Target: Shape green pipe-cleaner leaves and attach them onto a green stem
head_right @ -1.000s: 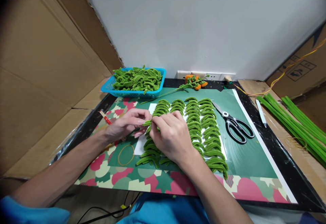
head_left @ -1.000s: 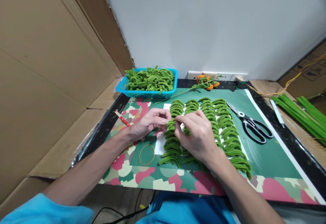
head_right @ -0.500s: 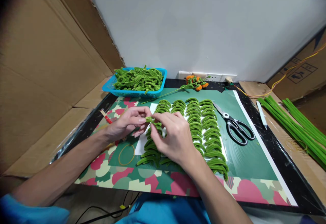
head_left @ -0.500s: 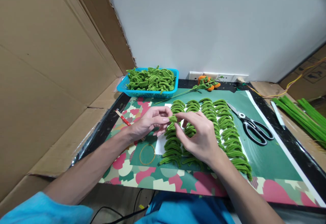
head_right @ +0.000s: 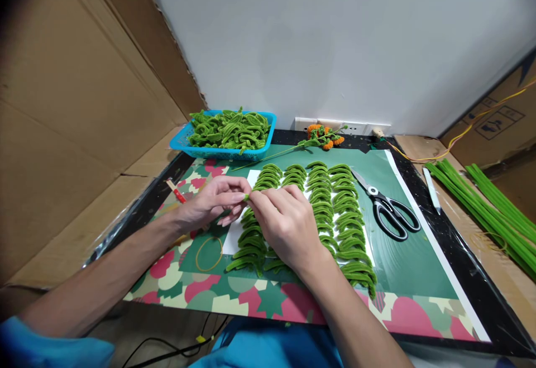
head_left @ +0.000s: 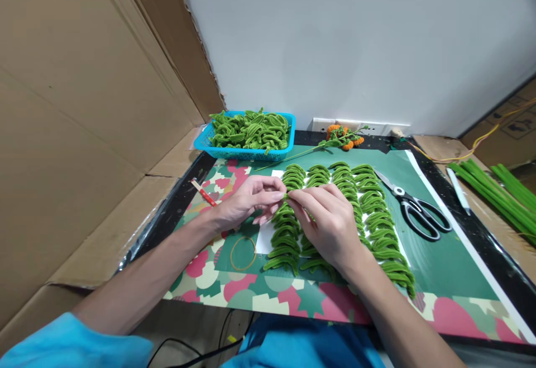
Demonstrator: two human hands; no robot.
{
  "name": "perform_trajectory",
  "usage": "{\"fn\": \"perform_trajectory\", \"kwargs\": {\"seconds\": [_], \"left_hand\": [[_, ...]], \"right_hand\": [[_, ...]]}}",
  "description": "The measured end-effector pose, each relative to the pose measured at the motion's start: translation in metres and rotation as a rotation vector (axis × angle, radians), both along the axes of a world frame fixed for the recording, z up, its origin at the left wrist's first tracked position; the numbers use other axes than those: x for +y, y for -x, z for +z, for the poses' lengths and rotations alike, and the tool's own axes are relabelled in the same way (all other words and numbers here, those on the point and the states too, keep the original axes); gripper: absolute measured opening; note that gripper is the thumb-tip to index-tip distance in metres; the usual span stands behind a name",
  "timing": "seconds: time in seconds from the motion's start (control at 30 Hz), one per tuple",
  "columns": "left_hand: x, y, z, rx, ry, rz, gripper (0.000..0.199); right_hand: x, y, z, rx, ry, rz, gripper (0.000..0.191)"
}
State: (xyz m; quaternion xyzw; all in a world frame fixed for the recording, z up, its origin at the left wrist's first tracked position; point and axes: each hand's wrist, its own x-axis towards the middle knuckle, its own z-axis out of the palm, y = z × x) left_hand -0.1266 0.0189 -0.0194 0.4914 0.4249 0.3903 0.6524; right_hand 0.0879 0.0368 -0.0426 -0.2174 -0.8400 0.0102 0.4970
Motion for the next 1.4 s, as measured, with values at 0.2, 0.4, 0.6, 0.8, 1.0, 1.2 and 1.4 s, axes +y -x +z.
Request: {"fn": "perform_trajectory", "kwargs": {"seconds": [0.2,0.4,0.6,0.8,1.0,1.2,1.4], "left_hand": [[0.000,0.003,0.000,-0.046,0.002,-0.034,0.033],[0.000,0.002,-0.003,-0.004,-0.060,-0.035,0.036],[-0.003,-0.003,-0.005,0.008,-0.092,0.026,0.035],[-0.005,-0.006,-0.007,-0.008,-0.057,0.038,0.035],[-0.006,-0.007,-0.007,-0.029,-0.034,0.018,0.035],[-0.009,-0.009,-0.007,-0.094,0.042,0.007,0.032],[-0.009,-0.011,-0.006,-0.069,0.007,0.065,0.032]], "right_hand": [[-0.002,-0.001,0.002,0.053,0.081,0.009,0.009],[-0.003,0.000,0.003,0.065,0.106,0.003,0.009],[-0.003,0.002,0.003,0.099,0.080,-0.071,0.015],[-0.002,0.001,0.002,0.136,0.019,-0.108,0.013],[-0.004,0.003,0.002,0.092,-0.031,-0.142,0.013],[-0.004,0.001,0.005,0.028,-0.090,-0.132,0.009],[-0.001,-0.002,0.004,-0.058,-0.156,-0.119,0.007]]}}
